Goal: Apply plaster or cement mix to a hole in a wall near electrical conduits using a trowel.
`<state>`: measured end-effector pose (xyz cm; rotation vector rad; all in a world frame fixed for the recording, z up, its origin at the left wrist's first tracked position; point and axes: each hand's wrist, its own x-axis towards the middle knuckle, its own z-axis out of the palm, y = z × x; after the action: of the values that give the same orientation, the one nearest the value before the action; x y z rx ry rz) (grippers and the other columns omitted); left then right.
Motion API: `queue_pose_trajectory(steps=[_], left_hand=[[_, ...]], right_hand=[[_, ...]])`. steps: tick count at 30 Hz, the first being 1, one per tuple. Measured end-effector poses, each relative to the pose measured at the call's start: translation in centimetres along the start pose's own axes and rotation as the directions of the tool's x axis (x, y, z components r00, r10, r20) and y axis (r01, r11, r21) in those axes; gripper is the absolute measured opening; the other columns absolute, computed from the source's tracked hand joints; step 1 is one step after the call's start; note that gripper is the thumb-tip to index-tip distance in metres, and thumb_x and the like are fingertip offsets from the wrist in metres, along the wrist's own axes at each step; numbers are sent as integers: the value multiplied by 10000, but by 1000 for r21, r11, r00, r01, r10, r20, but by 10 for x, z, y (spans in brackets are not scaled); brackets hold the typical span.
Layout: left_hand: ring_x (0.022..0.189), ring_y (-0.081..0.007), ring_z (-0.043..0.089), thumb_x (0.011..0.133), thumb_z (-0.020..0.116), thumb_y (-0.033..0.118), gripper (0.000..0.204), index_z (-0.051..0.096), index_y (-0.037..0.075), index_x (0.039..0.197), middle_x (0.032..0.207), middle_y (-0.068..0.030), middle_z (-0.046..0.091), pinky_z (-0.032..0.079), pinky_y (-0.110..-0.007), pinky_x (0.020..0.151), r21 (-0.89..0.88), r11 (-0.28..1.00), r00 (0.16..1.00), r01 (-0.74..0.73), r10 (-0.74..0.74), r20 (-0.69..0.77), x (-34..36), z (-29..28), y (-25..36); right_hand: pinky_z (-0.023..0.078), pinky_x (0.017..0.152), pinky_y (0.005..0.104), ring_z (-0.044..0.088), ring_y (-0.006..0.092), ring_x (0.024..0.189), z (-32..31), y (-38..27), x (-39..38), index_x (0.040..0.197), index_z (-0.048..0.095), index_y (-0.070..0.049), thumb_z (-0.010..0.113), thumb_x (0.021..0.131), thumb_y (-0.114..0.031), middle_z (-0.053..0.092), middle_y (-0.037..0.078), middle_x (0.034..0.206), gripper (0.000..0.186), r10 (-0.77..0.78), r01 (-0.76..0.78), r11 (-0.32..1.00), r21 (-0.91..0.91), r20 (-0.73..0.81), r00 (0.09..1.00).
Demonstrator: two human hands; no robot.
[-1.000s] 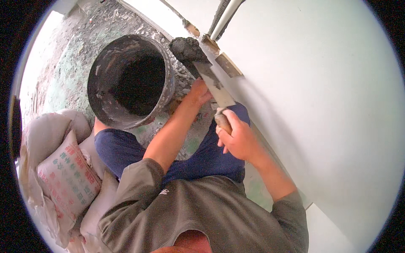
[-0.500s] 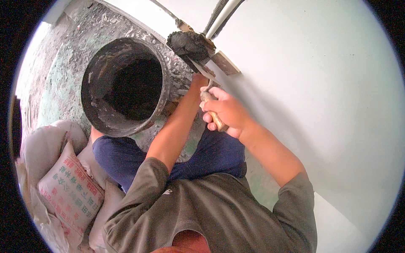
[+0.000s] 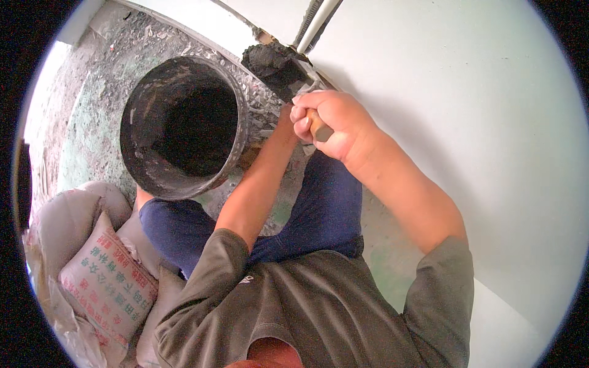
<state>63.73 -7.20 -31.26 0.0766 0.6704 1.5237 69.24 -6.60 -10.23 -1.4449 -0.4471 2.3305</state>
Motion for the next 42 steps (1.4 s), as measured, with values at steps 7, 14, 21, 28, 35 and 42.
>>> queue_pose_trajectory(steps=[7,14,21,28,35,42], left_hand=[[889,-234,601,776,716,90,271,589,109,1014,947,-46,603,526,-430,777,53,998,994,28,-33,100,35,-66,-32],[865,-235,583,747,710,133,291,567,107,1000,857,-16,559,510,-455,698,328,936,991,-127,110,71,46,-96,-45],[830,-209,607,884,597,196,262,578,65,1110,968,-76,591,529,-357,674,-5,975,974,220,-220,-46,39,-74,-22],[877,-225,644,997,482,235,273,553,27,1160,1008,-110,625,567,-391,682,321,945,998,65,-66,-10,25,-61,6],[872,-269,668,933,581,149,270,562,19,1169,1046,-123,636,591,-413,655,23,985,985,170,-170,-22,-22,-5,56],[1031,-239,619,866,613,105,352,555,77,1213,1120,-96,632,491,-355,959,551,807,973,210,-230,-33,-16,-1,48]], right_hand=[[410,508,185,502,81,714,18,9,-31,1045,533,-34,572,943,-71,507,31,890,115,-89,92,991,-98,39,995],[423,472,228,516,96,680,4,22,-59,1311,425,-61,554,952,-102,504,31,915,384,-17,41,950,-308,79,997],[388,448,186,499,60,638,-3,10,3,1253,486,-28,581,914,-75,519,14,853,355,104,-4,837,-547,153,983],[382,427,183,507,61,629,-4,-1,28,1166,527,2,575,908,-37,542,37,855,265,31,66,883,-464,197,980],[409,440,204,528,88,620,-3,3,45,997,548,2,547,901,-6,551,60,821,97,-101,174,931,-320,234,967],[381,439,175,497,67,629,-9,19,30,1108,542,3,573,914,-53,552,66,887,204,-259,284,926,-249,130,957]])
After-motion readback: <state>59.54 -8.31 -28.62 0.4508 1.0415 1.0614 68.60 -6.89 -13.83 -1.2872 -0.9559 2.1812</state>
